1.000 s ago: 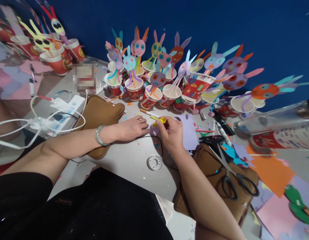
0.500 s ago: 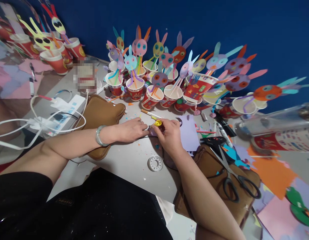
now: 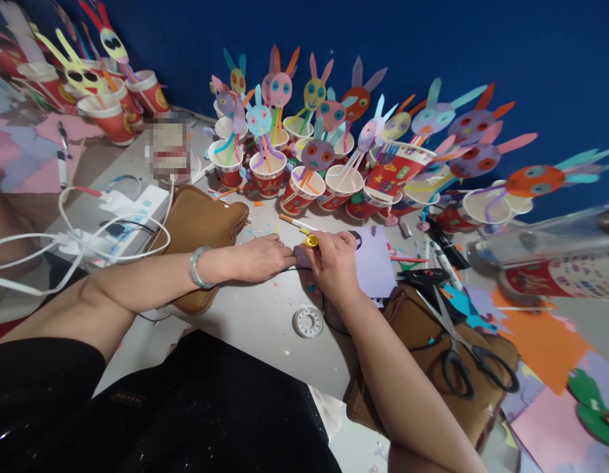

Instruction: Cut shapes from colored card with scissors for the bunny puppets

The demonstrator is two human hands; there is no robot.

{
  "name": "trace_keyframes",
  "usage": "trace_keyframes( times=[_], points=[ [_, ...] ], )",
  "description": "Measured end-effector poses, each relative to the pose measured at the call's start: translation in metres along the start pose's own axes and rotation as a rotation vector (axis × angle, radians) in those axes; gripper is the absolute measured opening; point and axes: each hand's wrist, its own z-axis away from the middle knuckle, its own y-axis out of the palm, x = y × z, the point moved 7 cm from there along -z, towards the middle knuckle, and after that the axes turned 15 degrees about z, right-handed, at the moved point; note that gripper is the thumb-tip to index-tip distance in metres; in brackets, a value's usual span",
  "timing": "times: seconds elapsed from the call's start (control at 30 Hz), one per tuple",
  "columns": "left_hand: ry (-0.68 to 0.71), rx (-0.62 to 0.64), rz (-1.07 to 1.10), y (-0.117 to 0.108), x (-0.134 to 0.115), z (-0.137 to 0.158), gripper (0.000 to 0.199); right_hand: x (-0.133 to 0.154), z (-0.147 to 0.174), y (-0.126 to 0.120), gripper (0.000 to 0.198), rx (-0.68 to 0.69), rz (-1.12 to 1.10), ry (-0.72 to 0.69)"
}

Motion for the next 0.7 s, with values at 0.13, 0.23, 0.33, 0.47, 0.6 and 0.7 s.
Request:
trace_keyframes(
  times=[0.13, 0.23, 0.33, 0.47, 0.6, 0.7],
  points=[
    [0.006, -0.021, -0.01, -0.003, -0.002, 0.0, 0.018, -0.005, 0.0, -0.003, 0.014, -0.042, -0.025, 0.053],
    [-0.001, 0.005, -0.027, -0.004, -0.002, 0.0, 0.019, -0.018, 0.004, -0.012, 0.021, -0.114, -0.112, 0.22],
    [-0.004, 0.023, -0.041, -0.003, -0.001, 0.0, 0.02, -0.027, 0.009, -0.019, 0.026, -0.139, -0.176, 0.34],
    [0.006, 0.011, -0.036, -0.002, 0.0, 0.0, 0.02, -0.016, 0.007, -0.018, 0.022, -0.106, -0.127, 0.194],
    [0.003, 0.021, -0.036, -0.001, -0.001, -0.001, 0.02, 0.003, 0.006, -0.011, 0.017, -0.065, -0.058, -0.038],
    [0.006, 0.007, -0.053, -0.004, -0.003, -0.001, 0.023, 0.009, 0.005, -0.009, 0.016, -0.066, -0.022, -0.118]
  ],
)
